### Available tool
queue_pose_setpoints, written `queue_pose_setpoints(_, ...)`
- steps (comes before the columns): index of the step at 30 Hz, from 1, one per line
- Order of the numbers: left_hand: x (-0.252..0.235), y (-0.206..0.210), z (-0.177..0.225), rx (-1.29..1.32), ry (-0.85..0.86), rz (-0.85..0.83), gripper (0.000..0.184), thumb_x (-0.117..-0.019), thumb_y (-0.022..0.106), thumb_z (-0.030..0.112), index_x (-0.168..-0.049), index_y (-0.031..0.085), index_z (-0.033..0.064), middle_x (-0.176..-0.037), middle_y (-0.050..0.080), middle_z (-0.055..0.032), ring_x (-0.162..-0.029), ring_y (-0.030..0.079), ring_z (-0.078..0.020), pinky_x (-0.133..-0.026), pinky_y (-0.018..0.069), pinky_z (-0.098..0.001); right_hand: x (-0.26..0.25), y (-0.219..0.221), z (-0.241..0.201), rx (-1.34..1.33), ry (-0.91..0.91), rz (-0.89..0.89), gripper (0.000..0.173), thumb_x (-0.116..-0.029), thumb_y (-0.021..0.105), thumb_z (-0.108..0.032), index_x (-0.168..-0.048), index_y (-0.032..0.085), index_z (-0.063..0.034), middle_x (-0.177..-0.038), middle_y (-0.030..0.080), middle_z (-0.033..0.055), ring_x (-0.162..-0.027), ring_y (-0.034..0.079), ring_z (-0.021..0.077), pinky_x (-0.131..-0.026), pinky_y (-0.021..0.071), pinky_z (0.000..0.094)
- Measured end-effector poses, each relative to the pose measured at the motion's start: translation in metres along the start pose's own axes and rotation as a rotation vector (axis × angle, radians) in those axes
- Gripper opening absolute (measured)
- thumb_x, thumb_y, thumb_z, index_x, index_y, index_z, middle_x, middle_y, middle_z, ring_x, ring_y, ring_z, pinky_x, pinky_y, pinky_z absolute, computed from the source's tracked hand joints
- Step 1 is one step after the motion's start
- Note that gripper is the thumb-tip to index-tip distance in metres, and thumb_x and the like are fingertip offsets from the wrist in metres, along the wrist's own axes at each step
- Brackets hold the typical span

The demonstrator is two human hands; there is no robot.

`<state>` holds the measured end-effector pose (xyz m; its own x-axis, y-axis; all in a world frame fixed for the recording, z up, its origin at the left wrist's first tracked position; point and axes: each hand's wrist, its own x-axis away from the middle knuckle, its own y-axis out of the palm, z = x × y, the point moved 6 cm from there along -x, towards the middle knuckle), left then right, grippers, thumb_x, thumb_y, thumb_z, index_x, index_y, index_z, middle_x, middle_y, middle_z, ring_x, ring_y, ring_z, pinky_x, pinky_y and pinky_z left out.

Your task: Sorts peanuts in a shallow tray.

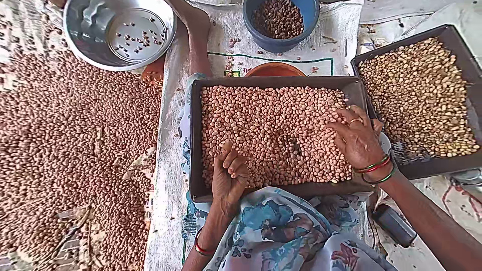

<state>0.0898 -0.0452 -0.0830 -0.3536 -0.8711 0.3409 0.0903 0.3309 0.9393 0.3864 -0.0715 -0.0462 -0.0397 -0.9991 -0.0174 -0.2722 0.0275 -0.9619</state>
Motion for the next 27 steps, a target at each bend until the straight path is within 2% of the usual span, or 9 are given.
queue_pose_setpoints(2,-0.002,0.003,0.001,0.023,0.017,-0.034,0.028,-0.1042,0.043,0.013,-0.091,0.066,0.0042,-0.064,0.062,0.0005,-0.054,0.062,-0.0053,-0.054,0.0532,-0.0145,0.002,0.009,-0.004,-0.042,0.051,-0.031,0.047,-0.0871,0.072,-0.003,-0.133,0.065,-0.0043,-0.153,0.045,0.0286,-0.144,0.034,0.0551,-0.101,0.0317,0.0775)
queue_pose_setpoints(3,-0.003,0.004,0.000,0.026,0.011,-0.038,0.025,-0.1024,0.046,0.011,-0.090,0.067,0.0034,-0.066,0.063,-0.0012,-0.055,0.064,-0.0069,-0.055,0.0544,-0.0154,0.003,0.015,-0.012,-0.083,0.052,-0.037,0.046,-0.0882,0.074,-0.006,-0.133,0.065,-0.0033,-0.149,0.048,0.0291,-0.140,0.040,0.0544,-0.100,0.0339,0.0757)
queue_pose_setpoints(6,-0.004,0.004,-0.002,-0.010,0.008,-0.018,0.026,-0.1017,0.046,0.011,-0.086,0.066,0.0051,-0.069,0.064,-0.0019,-0.058,0.064,-0.0075,-0.057,0.0547,-0.0160,-0.006,0.023,-0.043,-0.120,-0.109,0.045,0.018,-0.0925,0.068,-0.007,-0.107,0.077,-0.0025,-0.110,0.070,0.0252,-0.104,0.067,0.0465,-0.085,0.0491,0.0631)
queue_pose_setpoints(12,0.001,0.000,-0.006,-0.187,0.010,0.133,0.037,-0.1075,0.032,0.011,-0.095,0.067,0.0057,-0.072,0.066,-0.0017,-0.056,0.063,-0.0056,-0.055,0.0542,-0.0149,-0.025,0.050,-0.059,-0.015,-0.253,-0.051,0.009,-0.0905,0.071,-0.004,-0.091,0.073,0.0047,-0.084,0.070,0.0245,-0.083,0.070,0.0441,-0.075,0.0503,0.0587)
queue_pose_setpoints(15,0.002,-0.001,-0.018,-0.536,-0.083,0.276,0.039,-0.1099,0.025,0.010,-0.111,0.064,0.0049,-0.081,0.069,-0.0016,-0.061,0.065,-0.0042,-0.060,0.0561,-0.0148,-0.035,0.032,-0.050,-0.178,-0.154,-0.133,0.007,-0.0893,0.073,-0.003,-0.090,0.073,0.0039,-0.083,0.069,0.0221,-0.077,0.068,0.0385,-0.073,0.0501,0.0548)
queue_pose_setpoints(18,0.000,-0.001,-0.036,-0.653,-0.209,0.314,0.038,-0.1111,0.025,0.010,-0.123,0.060,-0.0001,-0.092,0.074,-0.0078,-0.072,0.071,-0.0085,-0.067,0.0582,-0.0184,-0.041,0.015,-0.047,-0.316,-0.146,-0.170,0.005,-0.0884,0.073,-0.002,-0.091,0.075,0.0020,-0.084,0.069,0.0180,-0.074,0.064,0.0304,-0.070,0.0508,0.0472)
queue_pose_setpoints(21,-0.004,0.001,-0.048,-0.630,-0.256,0.274,0.039,-0.1106,0.024,0.009,-0.122,0.061,0.0000,-0.094,0.075,-0.0085,-0.074,0.072,-0.0094,-0.068,0.0591,-0.0190,-0.034,0.033,-0.054,-0.149,-0.259,-0.149,0.011,-0.0894,0.075,-0.004,-0.098,0.078,0.0021,-0.091,0.072,0.0230,-0.086,0.070,0.0416,-0.079,0.0504,0.0595)
queue_pose_setpoints(24,-0.006,0.000,-0.049,-0.610,-0.250,0.253,0.040,-0.1112,0.023,0.011,-0.124,0.060,0.0010,-0.096,0.075,-0.0086,-0.075,0.073,-0.0096,-0.068,0.0591,-0.0186,-0.026,0.053,-0.053,-0.004,-0.401,0.009,0.009,-0.0885,0.071,-0.004,-0.091,0.073,0.0054,-0.083,0.069,0.0250,-0.076,0.070,0.0435,-0.069,0.0514,0.0573)
queue_pose_setpoints(27,-0.006,-0.003,-0.044,-0.641,-0.227,0.266,0.039,-0.1111,0.024,0.010,-0.127,0.058,-0.0007,-0.098,0.074,-0.0099,-0.077,0.073,-0.0107,-0.070,0.0595,-0.0197,-0.032,0.036,-0.051,-0.230,-0.280,-0.048,0.007,-0.0860,0.075,-0.001,-0.089,0.073,0.0046,-0.082,0.069,0.0220,-0.074,0.069,0.0376,-0.069,0.0514,0.0530)
